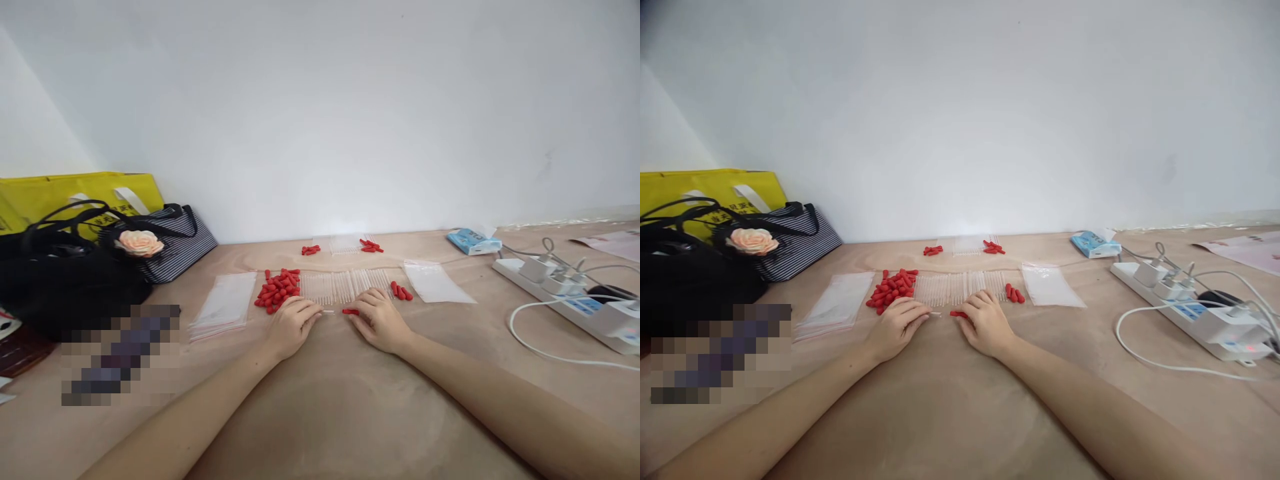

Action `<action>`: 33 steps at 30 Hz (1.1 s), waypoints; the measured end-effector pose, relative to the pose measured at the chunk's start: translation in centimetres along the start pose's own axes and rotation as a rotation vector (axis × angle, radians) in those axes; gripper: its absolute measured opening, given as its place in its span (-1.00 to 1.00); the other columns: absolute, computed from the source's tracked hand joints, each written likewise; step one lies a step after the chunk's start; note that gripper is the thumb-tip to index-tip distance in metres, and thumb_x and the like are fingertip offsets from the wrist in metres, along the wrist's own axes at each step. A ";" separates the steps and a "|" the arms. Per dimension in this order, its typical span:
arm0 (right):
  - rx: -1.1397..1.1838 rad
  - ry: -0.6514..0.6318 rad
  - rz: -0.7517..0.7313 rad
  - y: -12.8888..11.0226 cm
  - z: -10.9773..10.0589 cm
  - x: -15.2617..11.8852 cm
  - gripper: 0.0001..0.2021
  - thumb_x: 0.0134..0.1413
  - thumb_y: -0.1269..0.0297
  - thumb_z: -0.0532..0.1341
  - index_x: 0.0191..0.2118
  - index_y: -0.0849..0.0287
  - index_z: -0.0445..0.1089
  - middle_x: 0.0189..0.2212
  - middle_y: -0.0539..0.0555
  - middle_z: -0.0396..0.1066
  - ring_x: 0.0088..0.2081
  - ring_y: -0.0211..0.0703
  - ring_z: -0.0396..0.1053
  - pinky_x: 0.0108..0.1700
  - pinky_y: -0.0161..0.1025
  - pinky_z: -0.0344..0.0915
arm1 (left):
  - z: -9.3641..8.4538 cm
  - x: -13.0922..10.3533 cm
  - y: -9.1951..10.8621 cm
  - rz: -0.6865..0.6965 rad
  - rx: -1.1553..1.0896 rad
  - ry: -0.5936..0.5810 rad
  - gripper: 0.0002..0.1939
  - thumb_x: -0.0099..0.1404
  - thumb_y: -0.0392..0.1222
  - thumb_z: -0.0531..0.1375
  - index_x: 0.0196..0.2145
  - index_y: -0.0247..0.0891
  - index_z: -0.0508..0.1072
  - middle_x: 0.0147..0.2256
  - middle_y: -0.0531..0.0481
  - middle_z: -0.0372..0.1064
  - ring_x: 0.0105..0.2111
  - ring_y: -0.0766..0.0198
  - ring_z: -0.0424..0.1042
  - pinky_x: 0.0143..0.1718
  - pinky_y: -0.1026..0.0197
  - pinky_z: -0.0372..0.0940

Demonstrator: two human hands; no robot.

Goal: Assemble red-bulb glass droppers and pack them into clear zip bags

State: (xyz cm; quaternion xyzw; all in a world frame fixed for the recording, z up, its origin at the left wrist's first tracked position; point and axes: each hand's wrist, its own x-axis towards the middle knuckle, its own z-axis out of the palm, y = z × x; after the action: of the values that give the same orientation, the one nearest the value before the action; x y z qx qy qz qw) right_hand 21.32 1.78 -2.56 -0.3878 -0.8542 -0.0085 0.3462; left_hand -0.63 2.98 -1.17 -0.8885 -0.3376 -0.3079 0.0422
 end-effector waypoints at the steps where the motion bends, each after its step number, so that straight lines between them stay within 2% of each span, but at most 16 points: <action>1: -0.015 -0.004 -0.004 0.0 -0.1 0.1 -0.85 0.03 0.35 0.10 -0.27 0.14 0.38 -0.40 0.08 0.38 -0.27 -0.14 0.25 -0.10 -0.07 0.11 | 0.1 0.0 0.0 0.009 -0.005 -0.005 -0.79 0.29 -0.25 -0.01 -0.26 -0.24 0.42 -0.33 -0.01 0.45 -0.33 0.29 0.38 -0.11 0.09 0.19; 5: -0.034 -0.032 -0.008 -0.2 -0.1 0.4 -0.85 0.05 0.33 0.10 -0.26 0.10 0.38 -0.42 0.05 0.38 -0.28 -0.15 0.25 -0.11 -0.08 0.06 | 0.4 0.2 -0.1 0.029 -0.017 -0.023 -0.78 0.29 -0.27 -0.02 -0.25 -0.23 0.42 -0.33 0.00 0.46 -0.34 0.30 0.41 -0.07 0.06 0.19; 14: 0.002 -0.012 -0.030 0.1 0.1 0.4 -0.84 0.05 0.34 0.10 -0.24 0.09 0.37 -0.40 0.06 0.37 -0.28 -0.16 0.25 -0.16 -0.14 0.11 | 0.4 0.2 0.1 0.049 0.003 -0.012 -0.76 0.29 -0.25 -0.02 -0.25 -0.22 0.44 -0.33 -0.01 0.47 -0.35 0.29 0.42 -0.10 0.08 0.22; 22: 0.095 -0.027 -0.074 0.1 -0.2 0.5 -0.88 0.07 0.42 0.04 -0.29 0.16 0.29 -0.34 0.08 0.37 -0.22 -0.15 0.25 -0.10 -0.13 0.12 | 0.6 0.2 0.5 0.083 -0.028 0.024 -0.77 0.29 -0.24 0.00 -0.22 -0.23 0.44 -0.35 -0.04 0.46 -0.36 0.27 0.39 -0.27 0.17 0.28; 25: 0.114 -0.055 -0.065 0.3 -0.2 0.4 -0.89 0.09 0.41 0.02 -0.30 0.17 0.27 -0.35 0.09 0.37 -0.24 -0.16 0.25 -0.15 -0.14 0.15 | 0.6 0.1 0.7 0.084 -0.045 0.016 -0.76 0.29 -0.24 -0.01 -0.18 -0.22 0.43 -0.34 -0.05 0.45 -0.35 0.28 0.39 -0.28 0.19 0.28; 29: 0.145 -0.077 -0.096 0.6 -0.1 0.3 -0.84 0.12 0.37 0.01 -0.23 0.18 0.30 -0.35 0.10 0.37 -0.26 -0.16 0.24 -0.21 -0.18 0.17 | 0.7 0.1 0.8 0.091 -0.062 0.042 -0.77 0.29 -0.24 0.00 -0.19 -0.22 0.43 -0.36 -0.04 0.45 -0.37 0.29 0.37 -0.30 0.21 0.28; 33: 0.176 -0.077 -0.135 0.8 0.1 0.2 -0.79 0.13 0.32 0.02 -0.16 0.17 0.32 -0.32 0.12 0.39 -0.25 -0.15 0.25 -0.20 -0.16 0.18 | 0.7 0.1 0.8 0.129 -0.066 0.065 -0.79 0.28 -0.23 0.03 -0.23 -0.24 0.44 -0.40 -0.03 0.44 -0.40 0.30 0.37 -0.32 0.23 0.27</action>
State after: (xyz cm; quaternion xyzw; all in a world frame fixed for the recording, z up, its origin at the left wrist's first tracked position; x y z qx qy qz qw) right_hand 21.70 2.50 -2.68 -0.2976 -0.8885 0.0581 0.3444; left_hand 0.26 2.57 -1.55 -0.8988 -0.2678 -0.3443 0.0434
